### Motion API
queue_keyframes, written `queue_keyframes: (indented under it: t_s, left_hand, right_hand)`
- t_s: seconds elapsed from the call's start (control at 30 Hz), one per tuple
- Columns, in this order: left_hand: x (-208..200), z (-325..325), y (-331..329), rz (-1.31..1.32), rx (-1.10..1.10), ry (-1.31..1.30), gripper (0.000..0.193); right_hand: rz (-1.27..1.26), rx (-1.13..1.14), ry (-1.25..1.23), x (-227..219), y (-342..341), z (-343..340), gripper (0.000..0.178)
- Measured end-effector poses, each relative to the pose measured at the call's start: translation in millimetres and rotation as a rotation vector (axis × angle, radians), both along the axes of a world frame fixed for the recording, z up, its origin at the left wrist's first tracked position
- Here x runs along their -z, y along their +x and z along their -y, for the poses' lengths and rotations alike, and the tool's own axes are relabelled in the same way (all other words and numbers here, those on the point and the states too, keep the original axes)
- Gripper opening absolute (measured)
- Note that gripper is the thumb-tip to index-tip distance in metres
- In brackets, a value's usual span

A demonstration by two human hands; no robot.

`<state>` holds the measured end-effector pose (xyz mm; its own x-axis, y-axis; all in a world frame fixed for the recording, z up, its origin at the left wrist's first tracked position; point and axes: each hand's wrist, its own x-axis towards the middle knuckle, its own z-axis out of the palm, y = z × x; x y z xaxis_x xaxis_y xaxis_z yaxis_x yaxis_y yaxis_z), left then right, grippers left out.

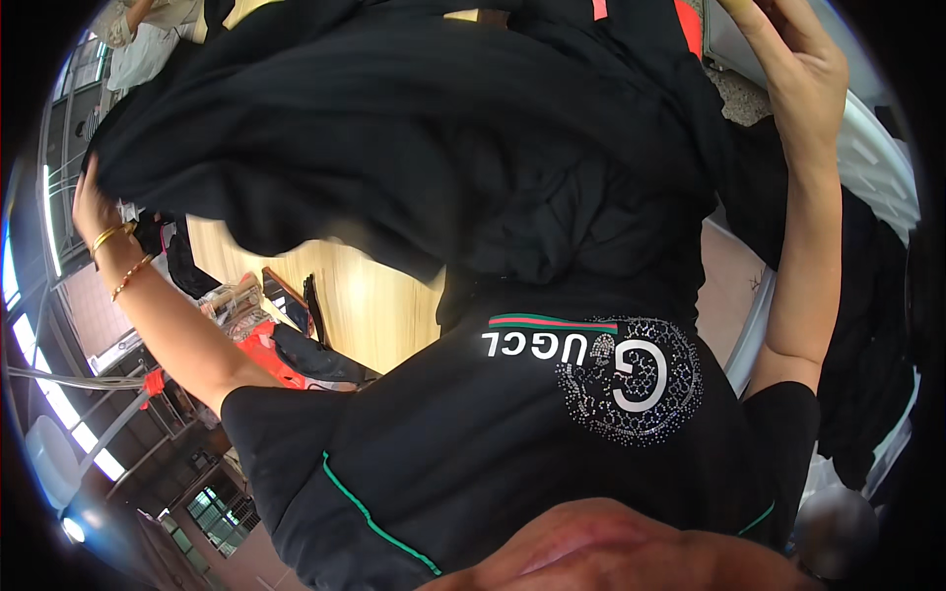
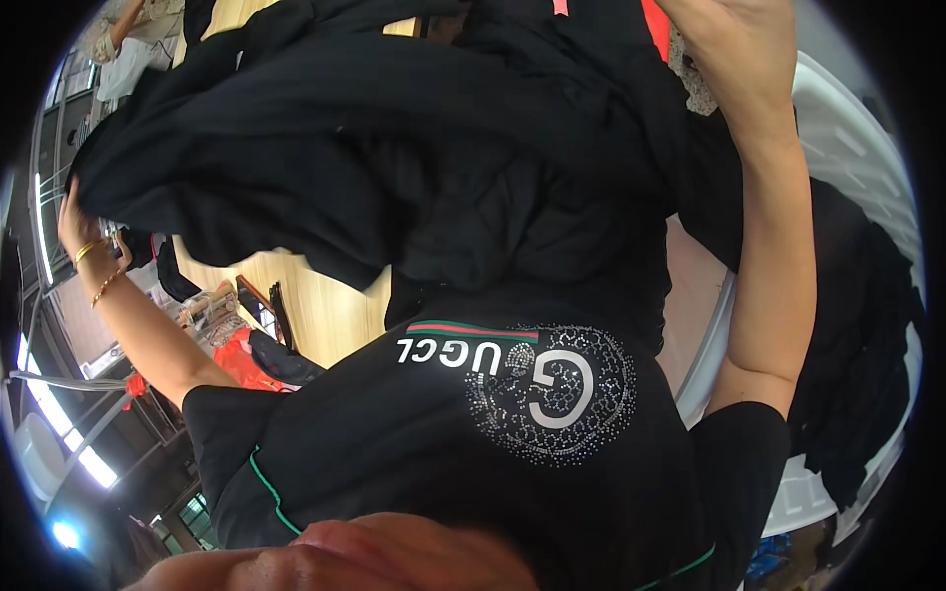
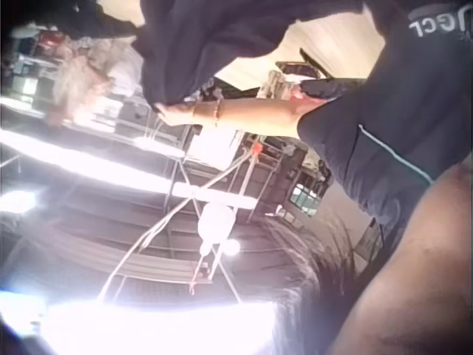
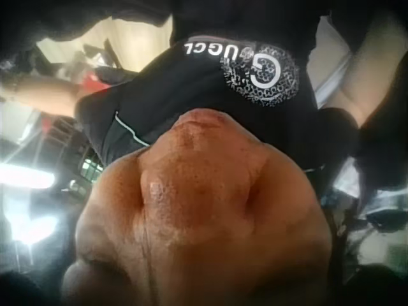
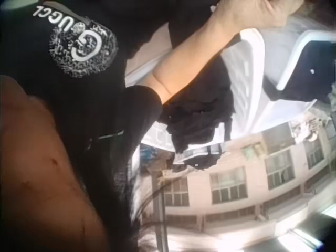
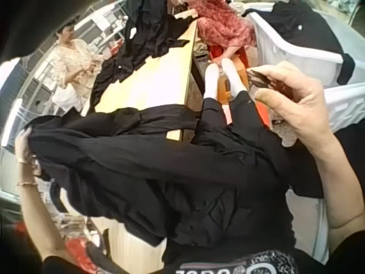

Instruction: The recorder is trimming loose threads from black garments using a pair of thread snips in a factory setting.

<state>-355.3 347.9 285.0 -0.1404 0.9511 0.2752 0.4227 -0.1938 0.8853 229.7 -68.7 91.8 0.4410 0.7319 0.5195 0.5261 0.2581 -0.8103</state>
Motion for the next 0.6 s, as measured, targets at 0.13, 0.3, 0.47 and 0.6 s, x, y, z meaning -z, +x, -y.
queue_keyframes:
  t_s: [0.13, 0.3, 0.47, 0.6]
  left_hand:
    - [1.3, -18.2, -84.0, -0.072, -0.672, 0.127, 0.039]
    - [108.2, -20.5, -28.1, -0.476, -0.280, -0.055, 0.073]
    - [209.9, 171.1, 226.4, -0.599, 0.727, -0.042, 0.036]
    - [243.8, 270.4, 278.6, -0.687, 0.998, -0.018, 0.058]
  right_hand:
    - [0.094, 0.018, 0.012, 7.8, 6.9, 3.1, 0.030]
    - [0.046, -0.041, -0.017, 12.6, 3.9, 0.1, 0.029]
    - [-0.008, -0.034, -0.064, 19.7, 5.5, -0.1, 0.029]
    - [-0.178, -0.120, 0.031, 28.4, 8.9, -8.5, 0.027]
